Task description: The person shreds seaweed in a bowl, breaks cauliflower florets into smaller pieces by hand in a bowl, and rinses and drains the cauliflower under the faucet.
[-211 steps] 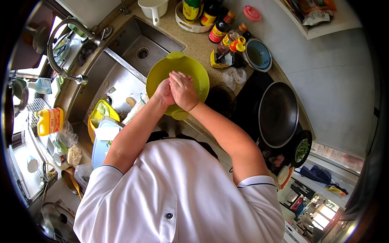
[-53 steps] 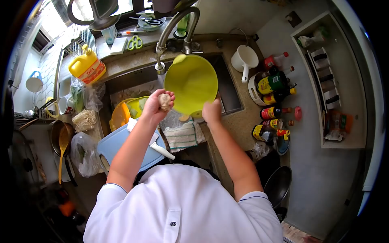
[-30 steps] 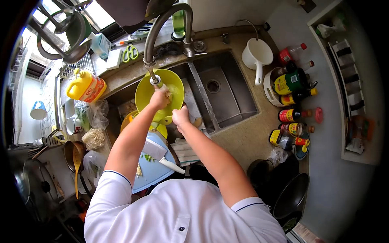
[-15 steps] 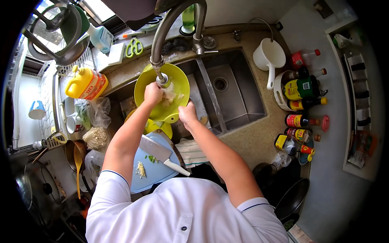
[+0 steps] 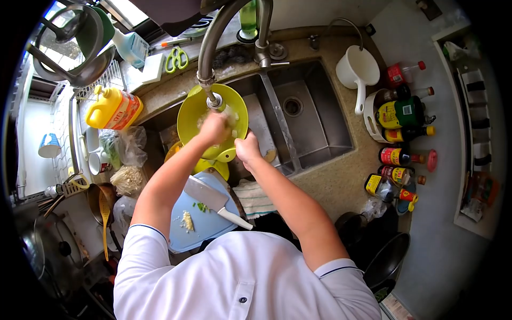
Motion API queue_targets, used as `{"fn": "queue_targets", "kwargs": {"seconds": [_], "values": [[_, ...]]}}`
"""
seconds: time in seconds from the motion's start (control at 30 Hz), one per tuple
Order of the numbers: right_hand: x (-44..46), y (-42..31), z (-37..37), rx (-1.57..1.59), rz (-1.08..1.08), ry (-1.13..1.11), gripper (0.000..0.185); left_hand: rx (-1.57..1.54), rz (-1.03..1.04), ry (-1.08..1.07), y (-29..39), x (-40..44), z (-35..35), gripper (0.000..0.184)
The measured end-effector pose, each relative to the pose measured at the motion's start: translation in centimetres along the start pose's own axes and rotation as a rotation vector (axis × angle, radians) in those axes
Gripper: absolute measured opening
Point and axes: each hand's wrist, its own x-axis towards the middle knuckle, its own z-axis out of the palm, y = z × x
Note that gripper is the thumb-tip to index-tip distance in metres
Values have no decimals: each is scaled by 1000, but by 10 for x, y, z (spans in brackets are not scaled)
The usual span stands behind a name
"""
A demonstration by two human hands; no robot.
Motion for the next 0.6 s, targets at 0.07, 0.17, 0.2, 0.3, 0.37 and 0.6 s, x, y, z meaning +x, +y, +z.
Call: {"fn": "queue_targets", "kwargs": {"seconds": [0.07, 0.17, 0.2, 0.3, 0.37, 0.6], "values": [[3, 5, 2, -2, 12, 9, 43, -48, 239, 109, 17, -14, -6, 45], [5, 6, 1, -98, -74, 20, 39, -2, -107, 381, 7, 0, 2, 48], [4, 4, 2, -26, -39, 16, 40, 0, -111, 382, 7, -6, 2, 48], [5, -1, -1, 5, -41, 5, 41, 106, 188, 177, 7, -28, -6, 45], [1, -5, -3, -45, -105, -14, 43, 196, 2, 210, 3, -34, -20, 38], [-4, -8, -2, -28, -115, 7, 42, 318, -100, 66, -3, -37, -25, 34]]}}
